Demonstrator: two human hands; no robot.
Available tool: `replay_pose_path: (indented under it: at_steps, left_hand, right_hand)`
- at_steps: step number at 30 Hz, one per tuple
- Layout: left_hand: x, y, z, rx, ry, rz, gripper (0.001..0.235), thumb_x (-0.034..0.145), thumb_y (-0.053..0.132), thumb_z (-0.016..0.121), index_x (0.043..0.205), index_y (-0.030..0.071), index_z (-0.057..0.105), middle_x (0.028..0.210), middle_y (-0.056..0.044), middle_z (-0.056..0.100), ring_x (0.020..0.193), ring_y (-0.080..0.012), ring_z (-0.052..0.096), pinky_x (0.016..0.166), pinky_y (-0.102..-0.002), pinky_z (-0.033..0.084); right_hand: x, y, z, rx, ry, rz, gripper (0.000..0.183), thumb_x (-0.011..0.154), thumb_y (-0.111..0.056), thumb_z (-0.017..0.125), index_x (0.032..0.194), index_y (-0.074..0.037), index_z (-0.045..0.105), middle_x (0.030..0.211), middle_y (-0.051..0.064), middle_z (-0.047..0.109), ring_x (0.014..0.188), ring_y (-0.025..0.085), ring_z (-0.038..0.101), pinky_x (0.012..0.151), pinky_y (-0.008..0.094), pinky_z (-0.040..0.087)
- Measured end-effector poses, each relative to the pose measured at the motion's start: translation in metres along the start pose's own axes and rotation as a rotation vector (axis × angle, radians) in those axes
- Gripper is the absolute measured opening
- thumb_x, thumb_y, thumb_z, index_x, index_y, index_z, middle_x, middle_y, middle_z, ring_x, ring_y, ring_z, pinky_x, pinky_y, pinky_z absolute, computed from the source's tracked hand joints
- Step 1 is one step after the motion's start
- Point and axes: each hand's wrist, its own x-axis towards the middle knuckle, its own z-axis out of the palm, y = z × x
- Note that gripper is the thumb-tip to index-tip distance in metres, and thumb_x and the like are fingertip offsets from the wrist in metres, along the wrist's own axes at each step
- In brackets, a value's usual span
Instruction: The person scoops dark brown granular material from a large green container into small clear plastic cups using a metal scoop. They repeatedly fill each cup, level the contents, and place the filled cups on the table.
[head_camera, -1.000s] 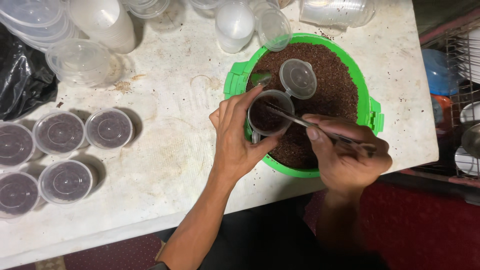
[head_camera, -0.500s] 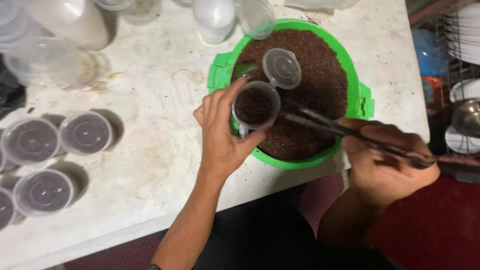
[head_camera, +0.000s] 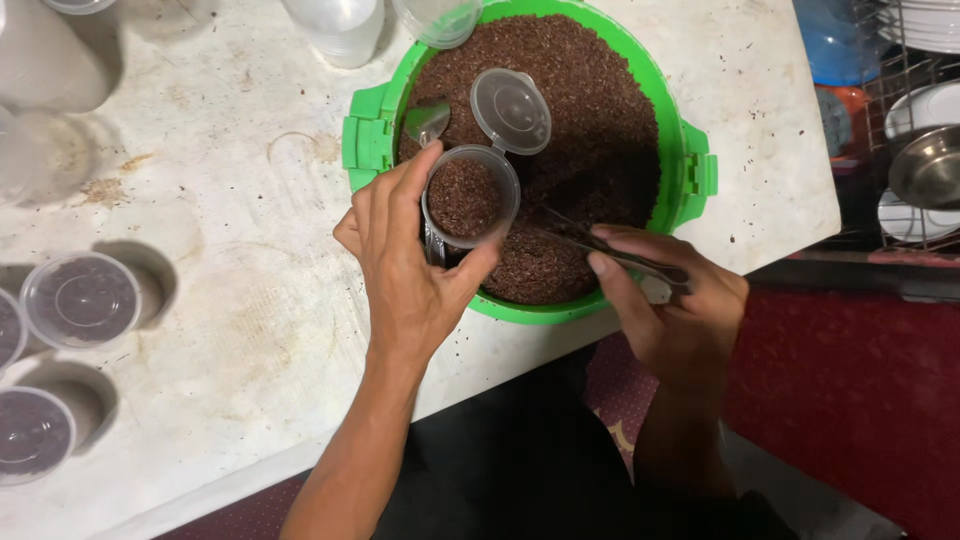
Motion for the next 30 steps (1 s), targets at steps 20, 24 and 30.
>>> replay_pose_path:
  at_steps: [20, 24, 30]
  left_hand:
    - [-0.002, -0.007, 0.002, -0.024, -0.013, 0.015, 0.076, 0.082, 0.035, 0.086, 0.146, 0.015, 0.050, 0.133, -0.005, 0.059, 0.124, -0.0243, 0.052, 0.102, -0.038, 0.030]
    - [-0.002, -0.006, 0.000, -0.032, -0.003, 0.018, 0.075, 0.083, 0.035, 0.086, 0.146, 0.015, 0.050, 0.132, -0.004, 0.059, 0.122, -0.0243, 0.053, 0.101, -0.039, 0.030]
    - [-0.003, -0.008, -0.004, -0.105, 0.013, 0.081, 0.073, 0.085, 0.030, 0.088, 0.146, 0.013, 0.050, 0.135, -0.006, 0.061, 0.123, -0.0247, 0.055, 0.102, -0.037, 0.035]
  right_hand:
    - [0.000, 0.018, 0.013, 0.098, 0.063, 0.010, 0.010, 0.094, 0.014, 0.076, 0.101, 0.013, 0.069, 0.100, 0.024, 0.076, 0.088, 0.029, 0.078, 0.076, 0.033, 0.066]
    - [-0.005, 0.005, 0.005, 0.314, 0.270, 0.385, 0.012, 0.093, 0.013, 0.077, 0.098, 0.007, 0.068, 0.096, 0.023, 0.075, 0.079, 0.023, 0.075, 0.076, 0.028, 0.064]
    - [-0.002, -0.003, -0.019, 0.276, 0.326, 0.207, 0.013, 0.098, 0.020, 0.065, 0.102, 0.013, 0.056, 0.098, 0.036, 0.069, 0.076, 0.037, 0.073, 0.070, 0.039, 0.065]
